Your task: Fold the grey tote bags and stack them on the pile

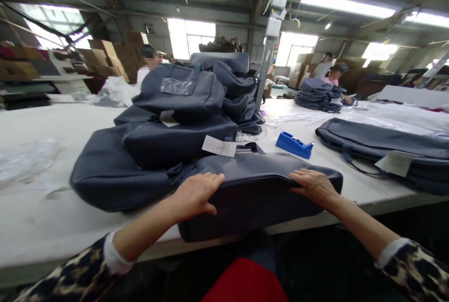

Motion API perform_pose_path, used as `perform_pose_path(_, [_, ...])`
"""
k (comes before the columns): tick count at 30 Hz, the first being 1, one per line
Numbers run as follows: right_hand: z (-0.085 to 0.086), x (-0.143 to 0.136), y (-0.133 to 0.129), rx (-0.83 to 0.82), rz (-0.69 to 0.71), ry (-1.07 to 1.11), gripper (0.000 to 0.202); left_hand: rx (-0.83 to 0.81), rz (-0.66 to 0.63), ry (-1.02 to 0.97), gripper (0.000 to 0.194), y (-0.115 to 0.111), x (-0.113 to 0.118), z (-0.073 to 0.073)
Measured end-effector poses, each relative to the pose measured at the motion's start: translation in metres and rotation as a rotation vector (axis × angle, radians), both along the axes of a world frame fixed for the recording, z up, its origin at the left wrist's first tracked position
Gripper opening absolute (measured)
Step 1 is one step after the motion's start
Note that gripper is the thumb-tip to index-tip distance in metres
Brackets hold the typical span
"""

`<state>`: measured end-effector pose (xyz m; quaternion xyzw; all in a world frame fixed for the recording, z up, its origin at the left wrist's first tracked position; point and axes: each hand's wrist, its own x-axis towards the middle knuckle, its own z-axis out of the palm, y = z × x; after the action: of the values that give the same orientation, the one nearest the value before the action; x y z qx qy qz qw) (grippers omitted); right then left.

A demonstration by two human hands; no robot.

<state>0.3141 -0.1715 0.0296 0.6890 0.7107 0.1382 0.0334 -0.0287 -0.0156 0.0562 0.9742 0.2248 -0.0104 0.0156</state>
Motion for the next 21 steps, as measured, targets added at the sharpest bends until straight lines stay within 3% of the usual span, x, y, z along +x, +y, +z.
perform_pose_path(2, [0.009,-0.002,0.000,0.020,0.040,-0.028,0.018,0.022,0.076,-0.004,0.047,0.004,-0.011,-0.001])
perform_pose_path(5, [0.020,0.000,0.005,0.043,0.061,-0.022,0.020,0.078,0.164,0.017,0.035,0.022,-0.005,0.003])
perform_pose_path(10, [0.017,0.027,0.009,-0.070,-0.028,0.060,0.028,0.181,0.089,-0.025,0.025,0.041,0.018,-0.009])
perform_pose_path(14, [0.015,0.048,0.007,-0.107,-0.087,0.043,0.028,0.166,0.055,-0.053,0.025,0.043,0.013,-0.025])
perform_pose_path(21, [0.011,0.049,-0.002,-0.070,-0.051,0.001,0.023,0.075,0.098,-0.040,0.039,0.054,0.009,-0.025])
